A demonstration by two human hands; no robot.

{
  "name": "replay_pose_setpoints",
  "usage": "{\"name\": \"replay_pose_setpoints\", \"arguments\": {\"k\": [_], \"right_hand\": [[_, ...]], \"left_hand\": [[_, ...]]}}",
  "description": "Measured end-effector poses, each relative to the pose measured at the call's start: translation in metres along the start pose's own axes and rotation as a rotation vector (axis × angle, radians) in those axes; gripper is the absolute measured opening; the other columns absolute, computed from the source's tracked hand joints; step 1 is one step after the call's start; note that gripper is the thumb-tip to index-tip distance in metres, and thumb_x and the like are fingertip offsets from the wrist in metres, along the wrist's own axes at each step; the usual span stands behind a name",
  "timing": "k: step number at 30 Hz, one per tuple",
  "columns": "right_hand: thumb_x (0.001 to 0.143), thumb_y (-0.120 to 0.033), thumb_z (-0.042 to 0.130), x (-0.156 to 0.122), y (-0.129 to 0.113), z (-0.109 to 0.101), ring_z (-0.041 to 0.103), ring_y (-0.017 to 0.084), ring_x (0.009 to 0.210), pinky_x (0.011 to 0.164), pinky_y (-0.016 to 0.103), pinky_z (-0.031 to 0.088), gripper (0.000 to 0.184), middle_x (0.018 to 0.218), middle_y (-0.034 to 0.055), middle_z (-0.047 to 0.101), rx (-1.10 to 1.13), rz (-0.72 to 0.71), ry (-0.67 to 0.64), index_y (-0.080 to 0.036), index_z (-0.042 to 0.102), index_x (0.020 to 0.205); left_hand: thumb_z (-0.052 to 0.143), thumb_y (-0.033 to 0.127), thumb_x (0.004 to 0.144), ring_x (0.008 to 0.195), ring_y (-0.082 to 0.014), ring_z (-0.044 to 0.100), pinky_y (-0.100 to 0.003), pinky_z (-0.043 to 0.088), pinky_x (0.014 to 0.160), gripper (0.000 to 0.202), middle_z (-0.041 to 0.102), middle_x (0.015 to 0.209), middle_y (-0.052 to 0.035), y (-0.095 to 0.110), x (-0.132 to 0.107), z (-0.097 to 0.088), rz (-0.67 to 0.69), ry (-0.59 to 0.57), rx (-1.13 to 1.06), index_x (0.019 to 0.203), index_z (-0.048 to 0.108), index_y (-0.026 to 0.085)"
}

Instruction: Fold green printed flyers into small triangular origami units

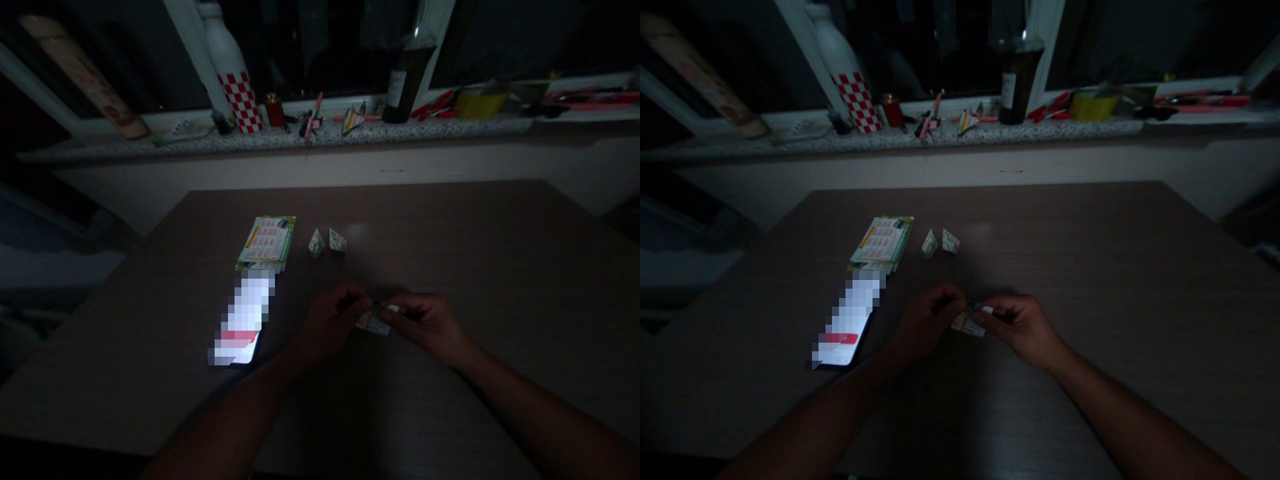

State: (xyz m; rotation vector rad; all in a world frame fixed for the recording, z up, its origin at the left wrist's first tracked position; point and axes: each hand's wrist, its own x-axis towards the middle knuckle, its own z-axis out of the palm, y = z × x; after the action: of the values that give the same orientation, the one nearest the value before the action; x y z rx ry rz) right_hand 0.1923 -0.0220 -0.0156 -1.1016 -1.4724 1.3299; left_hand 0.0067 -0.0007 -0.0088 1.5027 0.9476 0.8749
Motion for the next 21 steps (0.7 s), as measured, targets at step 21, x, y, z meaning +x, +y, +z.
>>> {"name": "replay_pose_setpoints", "arguments": {"k": [21], "right_hand": [[0.084,-0.038,0.059,-0.0024,-0.0047,-0.0037,0.047,0.010,0.055,0.051,0.021,0.038,0.030,0.059,-0.0011,0.054,-0.033,-0.021,-0.074,-0.015,0.065,0.067]], "left_hand": [[0.060,0.035,0.081,0.061,-0.0091,0.047,-0.020,0.039,0.058,0.019,0.051,0.068,0.0038,-0.0052,0.0019,0.0031,-0.099,0.018,-0.176,0.079,0.055,0.016]]}}
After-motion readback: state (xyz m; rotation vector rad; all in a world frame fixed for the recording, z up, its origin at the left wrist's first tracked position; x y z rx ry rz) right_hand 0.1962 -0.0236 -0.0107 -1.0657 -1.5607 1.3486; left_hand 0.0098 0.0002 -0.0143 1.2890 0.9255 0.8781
